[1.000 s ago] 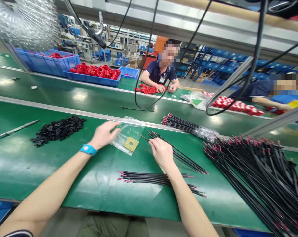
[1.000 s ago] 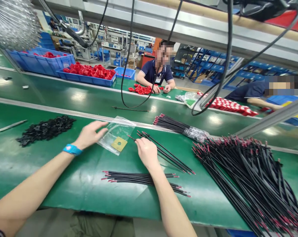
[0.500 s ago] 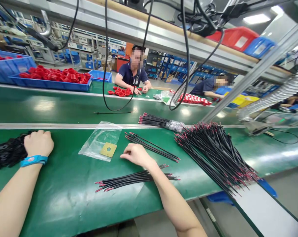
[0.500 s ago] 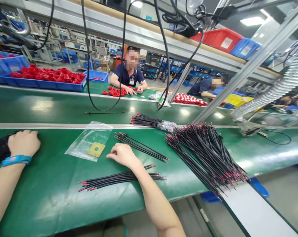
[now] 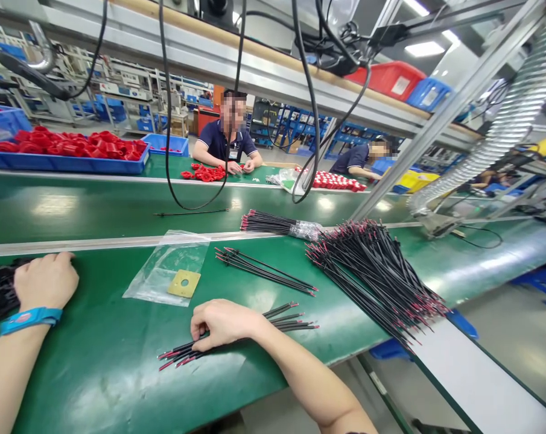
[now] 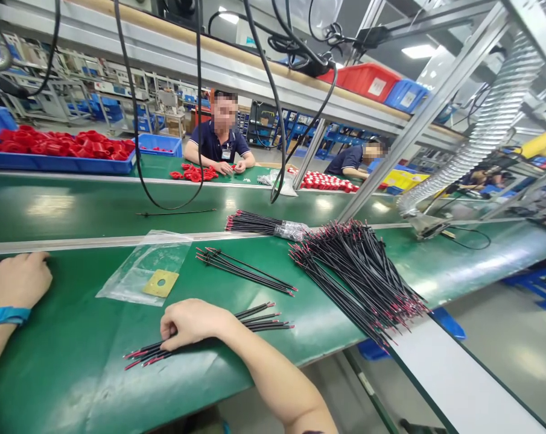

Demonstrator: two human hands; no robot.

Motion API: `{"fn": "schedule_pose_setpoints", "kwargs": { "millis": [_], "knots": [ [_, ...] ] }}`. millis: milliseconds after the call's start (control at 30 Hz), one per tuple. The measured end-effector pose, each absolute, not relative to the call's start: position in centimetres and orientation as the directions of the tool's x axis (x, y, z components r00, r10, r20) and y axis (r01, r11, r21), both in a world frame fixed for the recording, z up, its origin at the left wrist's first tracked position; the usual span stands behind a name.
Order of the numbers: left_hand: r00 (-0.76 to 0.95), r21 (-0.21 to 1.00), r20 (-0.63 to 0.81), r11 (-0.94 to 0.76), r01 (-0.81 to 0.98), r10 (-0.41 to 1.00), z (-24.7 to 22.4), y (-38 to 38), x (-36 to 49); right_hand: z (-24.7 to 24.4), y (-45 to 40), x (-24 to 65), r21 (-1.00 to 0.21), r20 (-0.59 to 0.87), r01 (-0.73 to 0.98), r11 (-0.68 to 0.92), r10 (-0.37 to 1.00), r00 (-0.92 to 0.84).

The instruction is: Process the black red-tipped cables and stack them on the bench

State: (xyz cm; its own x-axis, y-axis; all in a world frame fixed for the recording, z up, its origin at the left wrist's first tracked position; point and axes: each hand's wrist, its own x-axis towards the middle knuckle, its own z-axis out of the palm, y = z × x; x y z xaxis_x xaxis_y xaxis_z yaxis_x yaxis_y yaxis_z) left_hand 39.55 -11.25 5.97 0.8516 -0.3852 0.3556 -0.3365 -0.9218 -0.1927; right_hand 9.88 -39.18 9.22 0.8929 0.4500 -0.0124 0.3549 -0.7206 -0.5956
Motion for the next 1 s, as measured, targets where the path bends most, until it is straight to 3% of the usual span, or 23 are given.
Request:
{"fn": "schedule_pose_setpoints", "kwargs": {
  "millis": [133, 467, 567, 700, 767, 1000],
  "knots": [
    [0.853, -0.189, 0.323, -0.911, -0.366, -0.41, 6.3, -11.6, 39.5, 9.4, -39.2, 9.8, -0.622, -0.034, 0.337, -0.707, 0.454, 0.89],
    [0.788, -0.243, 0.401, -0.883, -0.401, -0.468, 6.5, -12.9, 38.6, 9.5, -39.2, 9.8, -0.687, -0.077, 0.267, -0.676, 0.433, 0.898],
    [0.795, -0.211, 0.408, -0.894, -0.397, -0.449, 6.4, -13.1, 38.8, 9.5, -39.2, 10.0, -0.716, 0.011, 0.222, -0.661, 0.308, 0.951],
    [0.8, -0.145, 0.396, -0.891, -0.43, -0.45, 7.0, -13.6, 38.1, 8.4, -39.0, 11.0, -0.752, 0.215, 0.093, -0.652, -0.109, 0.97],
    [0.794, -0.096, 0.4, -0.882, -0.461, -0.458, 7.2, -13.9, 37.8, 7.4, -39.0, 11.6, -0.731, 0.344, 0.111, -0.673, -0.223, 0.912],
    [0.764, 0.03, 0.437, -0.841, -0.54, -0.475, 6.1, -14.4, 38.3, 5.4, -38.7, 12.5, -0.505, 0.497, 0.136, -0.852, -0.158, 0.853]
  ]
}}
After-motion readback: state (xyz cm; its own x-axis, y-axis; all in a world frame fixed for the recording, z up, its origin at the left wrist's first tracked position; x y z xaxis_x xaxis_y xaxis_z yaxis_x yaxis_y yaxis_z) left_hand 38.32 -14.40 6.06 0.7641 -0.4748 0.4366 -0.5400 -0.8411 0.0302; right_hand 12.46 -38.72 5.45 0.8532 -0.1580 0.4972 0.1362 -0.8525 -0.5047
